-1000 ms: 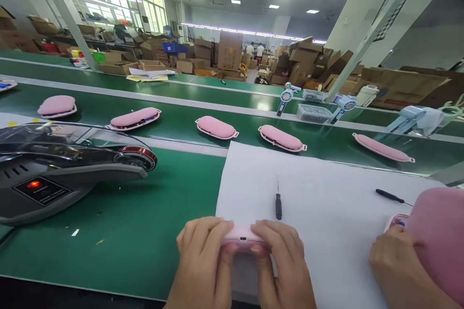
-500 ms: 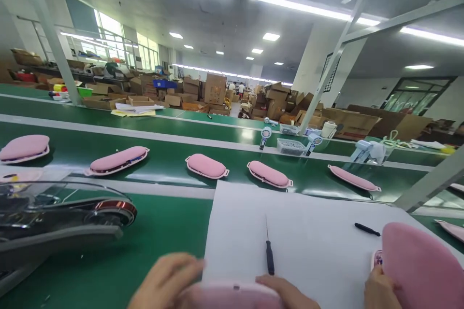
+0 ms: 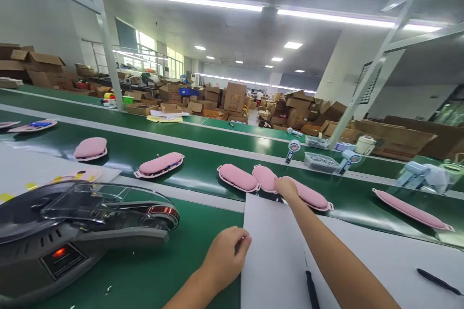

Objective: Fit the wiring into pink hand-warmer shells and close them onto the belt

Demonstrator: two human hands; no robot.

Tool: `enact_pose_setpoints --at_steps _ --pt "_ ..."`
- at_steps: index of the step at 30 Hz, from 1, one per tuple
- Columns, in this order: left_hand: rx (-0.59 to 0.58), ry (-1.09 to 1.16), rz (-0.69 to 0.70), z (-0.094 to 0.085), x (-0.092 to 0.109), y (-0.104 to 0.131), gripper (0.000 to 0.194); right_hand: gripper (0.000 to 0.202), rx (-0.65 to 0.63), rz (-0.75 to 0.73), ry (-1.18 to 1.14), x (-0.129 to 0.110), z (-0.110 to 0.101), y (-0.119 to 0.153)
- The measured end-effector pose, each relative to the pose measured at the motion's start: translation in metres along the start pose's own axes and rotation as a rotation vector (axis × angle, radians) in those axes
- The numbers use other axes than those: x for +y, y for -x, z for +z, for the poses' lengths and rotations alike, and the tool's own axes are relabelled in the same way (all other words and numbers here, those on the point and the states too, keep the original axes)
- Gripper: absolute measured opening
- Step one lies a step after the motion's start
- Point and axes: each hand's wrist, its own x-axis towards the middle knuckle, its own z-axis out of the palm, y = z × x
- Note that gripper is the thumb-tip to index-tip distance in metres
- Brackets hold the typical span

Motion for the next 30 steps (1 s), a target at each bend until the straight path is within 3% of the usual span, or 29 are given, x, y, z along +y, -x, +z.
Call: enact_pose_setpoints --at_steps 5,9,11,14,16,18,21,23,26,28,30 --pt "-0.043 0.047 -0.043 -0.004 -0.008 -0.004 0.030 0.037 -0.175 -0.273 0.115 -0.035 0.042 -0.025" --pt "-0.024 0.138 -0.089 -0.007 -0.010 -0.008 0.029 0.041 -0.354 -0.334 0.168 -0.055 0.067 -0.035" --pt "0.013 0.202 -0.114 -0.007 -0.011 -0.010 0.031 0.041 -0.374 -0.329 0.166 -0.061 0.065 -0.033" --pt "0.113 0.353 -0.178 -0.008 -0.017 -0.014 0.031 0.047 -0.326 -0.317 0.115 -0.066 0.043 -0.018" --pt "0.184 0.508 -0.238 -0.011 -0.022 -0.018 0.031 0.063 -0.313 -0.298 0.039 -0.067 0.020 0.004" --pt "0.228 0.693 -0.275 -0.014 -0.022 -0.020 0.052 0.079 -0.351 -0.270 -0.067 -0.064 -0.004 0.039" --pt "0.160 0.941 -0.258 -0.021 -0.011 -0.013 0.085 0.075 -0.431 -0.248 -0.231 -0.053 -0.025 0.111" --pt "0.019 1.046 -0.252 -0.023 0.003 -0.003 0.097 0.072 -0.375 -0.303 -0.483 -0.043 -0.024 0.160" --pt "-0.144 1.096 -0.303 -0.022 0.027 0.016 0.082 0.064 -0.191 -0.243 -0.737 -0.023 -0.010 0.215" --pt "-0.124 1.008 -0.340 -0.021 0.041 0.027 0.077 0.050 -0.118 -0.123 -0.798 -0.008 -0.001 0.235" --pt "-0.086 0.879 -0.382 -0.021 0.051 0.035 0.083 0.036 -0.150 -0.057 -0.872 0.009 0.002 0.246"
